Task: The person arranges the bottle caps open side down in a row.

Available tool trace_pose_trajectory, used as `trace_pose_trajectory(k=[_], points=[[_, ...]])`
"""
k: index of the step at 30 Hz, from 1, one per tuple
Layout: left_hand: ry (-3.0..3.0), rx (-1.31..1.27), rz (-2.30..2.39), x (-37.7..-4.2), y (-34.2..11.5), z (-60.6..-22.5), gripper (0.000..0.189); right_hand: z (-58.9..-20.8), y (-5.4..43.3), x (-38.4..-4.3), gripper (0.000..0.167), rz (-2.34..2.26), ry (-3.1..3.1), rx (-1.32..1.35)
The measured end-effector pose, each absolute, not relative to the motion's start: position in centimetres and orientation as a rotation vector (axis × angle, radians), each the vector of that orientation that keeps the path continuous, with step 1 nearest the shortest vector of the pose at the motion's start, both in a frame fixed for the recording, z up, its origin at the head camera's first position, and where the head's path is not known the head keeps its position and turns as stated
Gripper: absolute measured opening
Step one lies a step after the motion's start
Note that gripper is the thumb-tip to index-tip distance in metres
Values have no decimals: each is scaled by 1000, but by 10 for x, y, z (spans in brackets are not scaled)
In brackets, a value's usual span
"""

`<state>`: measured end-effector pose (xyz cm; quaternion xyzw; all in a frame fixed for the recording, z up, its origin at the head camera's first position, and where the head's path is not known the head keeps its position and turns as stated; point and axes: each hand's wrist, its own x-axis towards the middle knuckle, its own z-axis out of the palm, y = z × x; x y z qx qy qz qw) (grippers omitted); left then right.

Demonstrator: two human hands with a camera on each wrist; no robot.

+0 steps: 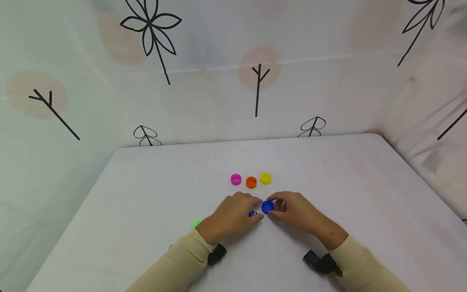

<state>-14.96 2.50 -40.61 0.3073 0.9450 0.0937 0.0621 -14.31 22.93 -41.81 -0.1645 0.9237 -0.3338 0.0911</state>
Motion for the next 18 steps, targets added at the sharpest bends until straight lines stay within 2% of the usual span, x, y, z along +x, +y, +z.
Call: trace_pose_trajectory(k=[18], points=[[2840, 930, 295, -147, 24, -405, 40, -421, 229, -144, 34, -963, 2771, -514]])
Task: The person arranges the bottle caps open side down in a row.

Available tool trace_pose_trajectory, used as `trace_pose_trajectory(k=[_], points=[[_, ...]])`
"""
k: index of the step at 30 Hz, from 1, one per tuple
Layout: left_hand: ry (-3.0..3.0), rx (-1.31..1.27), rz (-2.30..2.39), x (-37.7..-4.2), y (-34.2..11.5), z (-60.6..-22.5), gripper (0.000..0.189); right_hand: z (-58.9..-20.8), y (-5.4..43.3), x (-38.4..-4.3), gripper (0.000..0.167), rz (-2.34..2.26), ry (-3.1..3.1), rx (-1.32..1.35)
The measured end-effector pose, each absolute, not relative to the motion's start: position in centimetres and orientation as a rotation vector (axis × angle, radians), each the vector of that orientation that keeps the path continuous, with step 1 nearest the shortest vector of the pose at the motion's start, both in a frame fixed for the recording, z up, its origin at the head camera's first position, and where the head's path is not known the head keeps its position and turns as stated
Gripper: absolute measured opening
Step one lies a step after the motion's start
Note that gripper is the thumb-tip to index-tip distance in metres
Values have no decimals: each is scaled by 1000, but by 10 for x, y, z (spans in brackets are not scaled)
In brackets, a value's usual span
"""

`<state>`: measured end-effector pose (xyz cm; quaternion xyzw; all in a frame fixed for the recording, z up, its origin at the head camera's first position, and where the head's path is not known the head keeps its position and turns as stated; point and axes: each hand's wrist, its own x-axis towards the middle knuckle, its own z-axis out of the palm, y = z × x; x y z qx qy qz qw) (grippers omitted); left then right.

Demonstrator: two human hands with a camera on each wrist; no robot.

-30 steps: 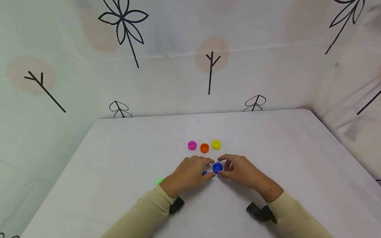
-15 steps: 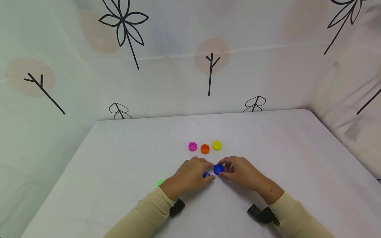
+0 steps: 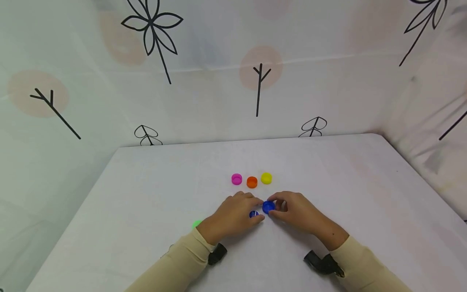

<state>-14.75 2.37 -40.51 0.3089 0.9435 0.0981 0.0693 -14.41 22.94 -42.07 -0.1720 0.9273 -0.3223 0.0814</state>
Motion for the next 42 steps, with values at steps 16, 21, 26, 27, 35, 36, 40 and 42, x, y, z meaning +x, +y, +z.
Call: trace_pose_trajectory(k=[16, 21, 26, 27, 35, 36, 40, 42], points=[[2858, 849, 447, -149, 28, -404, 36, -416, 230, -143, 28, -980, 2821, -566], [2871, 806, 528, -150, 29, -405, 28, -412, 228, -143, 29, -991, 2806, -547], [2865, 783, 550, -150, 30, -404, 26, -411, 227, -142, 29, -1005, 2800, -539], [2864, 782, 554, -150, 30, -404, 25, -411, 227, -142, 29, -1010, 2796, -540], [2883, 787, 616, -149, 29, -404, 24, -411, 228, -141, 30, -1063, 2808, -523], [2883, 785, 629, -149, 29, -403, 24, -411, 228, -140, 30, -1068, 2818, -521], [2884, 781, 669, -149, 29, -401, 25, -410, 227, -140, 30, -1093, 2839, -514], [2885, 775, 681, -149, 29, -399, 25, -410, 226, -139, 30, -1102, 2846, -511]])
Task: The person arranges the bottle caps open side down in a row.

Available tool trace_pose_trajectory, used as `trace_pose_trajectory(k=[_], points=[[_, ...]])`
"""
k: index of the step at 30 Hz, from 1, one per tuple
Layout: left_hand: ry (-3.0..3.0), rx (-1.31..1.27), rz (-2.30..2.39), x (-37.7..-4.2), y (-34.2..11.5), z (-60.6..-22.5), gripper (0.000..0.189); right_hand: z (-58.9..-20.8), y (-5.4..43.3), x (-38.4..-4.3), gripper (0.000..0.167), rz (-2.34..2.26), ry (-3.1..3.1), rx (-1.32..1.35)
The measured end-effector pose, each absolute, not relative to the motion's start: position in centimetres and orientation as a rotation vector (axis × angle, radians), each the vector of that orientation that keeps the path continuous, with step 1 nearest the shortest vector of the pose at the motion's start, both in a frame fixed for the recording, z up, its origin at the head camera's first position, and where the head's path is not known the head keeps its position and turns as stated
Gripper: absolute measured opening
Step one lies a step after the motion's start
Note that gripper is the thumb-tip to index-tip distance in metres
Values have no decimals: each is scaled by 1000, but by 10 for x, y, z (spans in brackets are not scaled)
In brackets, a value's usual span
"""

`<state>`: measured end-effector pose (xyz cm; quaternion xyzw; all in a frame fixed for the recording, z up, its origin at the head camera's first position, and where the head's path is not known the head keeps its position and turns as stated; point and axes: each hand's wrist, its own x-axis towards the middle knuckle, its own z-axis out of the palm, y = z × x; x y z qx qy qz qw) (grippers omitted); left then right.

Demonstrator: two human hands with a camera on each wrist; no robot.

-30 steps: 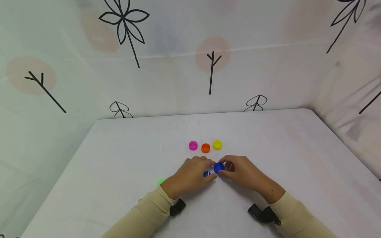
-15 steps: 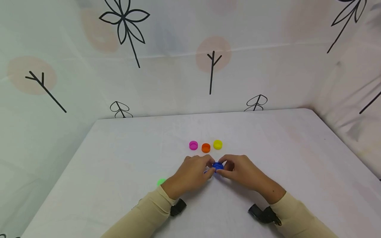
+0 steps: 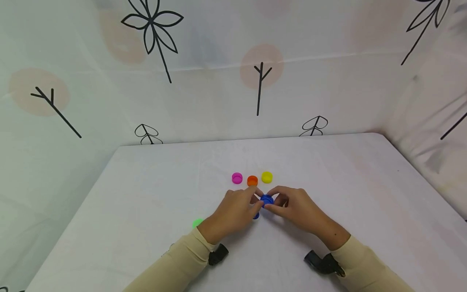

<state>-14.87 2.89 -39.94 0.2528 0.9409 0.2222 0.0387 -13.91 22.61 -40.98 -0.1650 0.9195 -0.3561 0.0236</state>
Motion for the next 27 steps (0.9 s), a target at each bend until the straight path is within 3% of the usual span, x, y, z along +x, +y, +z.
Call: trace_pose_trajectory(k=[10, 27], points=[[2901, 769, 687, -149, 28, -398, 25, -411, 225, -139, 33, -1145, 2827, -514], [2900, 814, 726, -149, 28, -398, 29, -412, 229, -140, 24, -1334, 2648, -447]])
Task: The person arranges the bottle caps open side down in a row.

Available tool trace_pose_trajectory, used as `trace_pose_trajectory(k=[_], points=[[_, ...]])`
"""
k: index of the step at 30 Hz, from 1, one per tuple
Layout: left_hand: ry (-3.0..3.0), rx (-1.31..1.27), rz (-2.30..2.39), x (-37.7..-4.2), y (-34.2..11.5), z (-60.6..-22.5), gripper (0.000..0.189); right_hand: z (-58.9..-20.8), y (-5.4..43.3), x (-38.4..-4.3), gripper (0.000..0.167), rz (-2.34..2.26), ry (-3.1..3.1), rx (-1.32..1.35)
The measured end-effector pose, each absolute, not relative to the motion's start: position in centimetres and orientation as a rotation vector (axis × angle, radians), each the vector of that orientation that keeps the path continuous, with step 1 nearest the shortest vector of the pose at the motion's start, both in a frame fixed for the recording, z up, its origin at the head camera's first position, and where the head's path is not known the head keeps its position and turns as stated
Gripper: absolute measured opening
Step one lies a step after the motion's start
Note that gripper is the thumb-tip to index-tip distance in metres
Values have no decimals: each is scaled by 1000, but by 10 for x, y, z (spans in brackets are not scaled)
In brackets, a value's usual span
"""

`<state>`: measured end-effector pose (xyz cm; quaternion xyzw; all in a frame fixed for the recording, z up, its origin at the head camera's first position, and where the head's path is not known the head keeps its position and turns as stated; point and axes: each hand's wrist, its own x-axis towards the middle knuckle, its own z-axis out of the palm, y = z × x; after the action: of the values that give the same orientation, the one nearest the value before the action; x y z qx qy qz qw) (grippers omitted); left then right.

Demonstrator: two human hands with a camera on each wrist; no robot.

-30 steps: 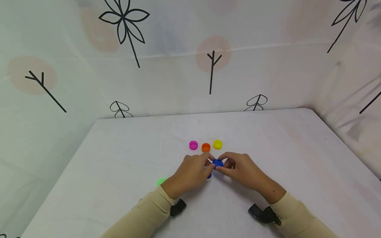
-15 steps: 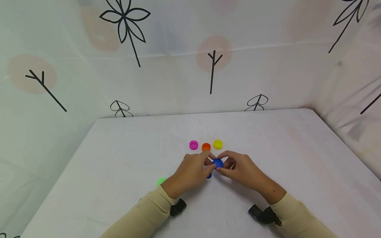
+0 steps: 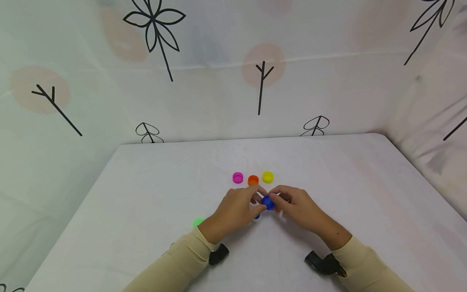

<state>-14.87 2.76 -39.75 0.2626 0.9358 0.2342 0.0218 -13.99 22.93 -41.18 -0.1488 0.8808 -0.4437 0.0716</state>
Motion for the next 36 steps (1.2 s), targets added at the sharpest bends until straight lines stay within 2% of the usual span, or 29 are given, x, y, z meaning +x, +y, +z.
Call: trace_pose_trajectory(k=[12, 23, 36], points=[[2918, 894, 717, -148, 27, -398, 30, -413, 230, -140, 21, -1354, 2613, -438], [2972, 834, 657, -147, 28, -399, 24, -411, 228, -140, 22, -1305, 2620, -409], [2968, 856, 714, -148, 27, -400, 24, -413, 228, -140, 12, -1294, 2748, -504]])
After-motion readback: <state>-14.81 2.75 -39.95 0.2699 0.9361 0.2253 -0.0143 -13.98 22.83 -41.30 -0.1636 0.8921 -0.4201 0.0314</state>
